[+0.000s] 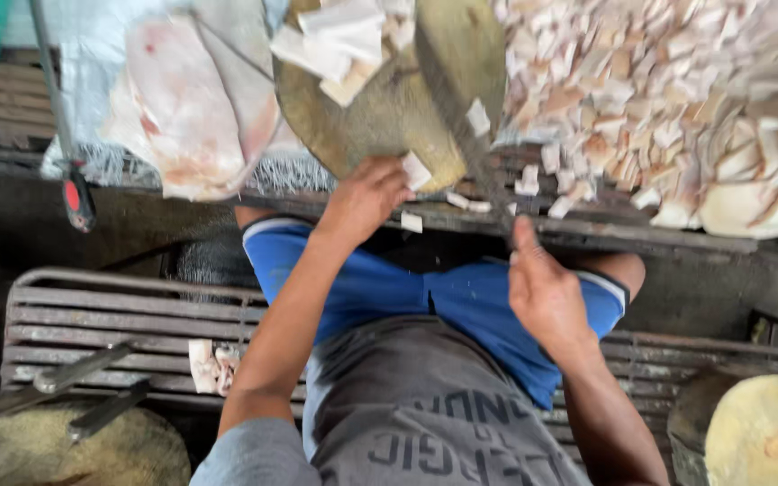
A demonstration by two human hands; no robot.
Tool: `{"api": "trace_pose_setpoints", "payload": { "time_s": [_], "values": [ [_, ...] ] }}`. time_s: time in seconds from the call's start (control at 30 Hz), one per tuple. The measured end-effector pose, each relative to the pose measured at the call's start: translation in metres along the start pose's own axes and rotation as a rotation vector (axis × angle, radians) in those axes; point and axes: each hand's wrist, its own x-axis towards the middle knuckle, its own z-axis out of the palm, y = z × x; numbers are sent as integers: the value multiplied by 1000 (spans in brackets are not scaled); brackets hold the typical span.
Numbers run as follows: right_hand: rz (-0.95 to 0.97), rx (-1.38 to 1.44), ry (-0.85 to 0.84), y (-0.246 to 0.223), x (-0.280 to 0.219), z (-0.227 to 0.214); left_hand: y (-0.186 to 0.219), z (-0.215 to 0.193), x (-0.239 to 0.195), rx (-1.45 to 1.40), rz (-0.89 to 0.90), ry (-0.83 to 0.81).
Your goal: The person chops large pieces of animal fat into small cubes using a large knife on a wooden board.
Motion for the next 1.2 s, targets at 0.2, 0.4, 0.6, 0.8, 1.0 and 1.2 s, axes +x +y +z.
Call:
{"api": "trace_pose_setpoints", "payload": {
  "time_s": [0.2,0.4,0.6,0.8,1.0,1.2],
  "values": [
    [-72,218,361,-32,-5,-24,7,1,-16,-128,-106,127],
    [-1,-258,-282,-21,3,32,9,-4,-16,19,-94,106],
    [51,30,-71,-2,5,23,11,-5,5,149,-41,40],
    [74,33,-119,-14,-11,0,13,-1,-9,-16,-105,219],
    [-113,-234,-152,18,24,1,23,6,4,-21,-132,392],
    [259,-180,96,59,74,-21,38,19,50,-10,-96,301]
  ]
}}
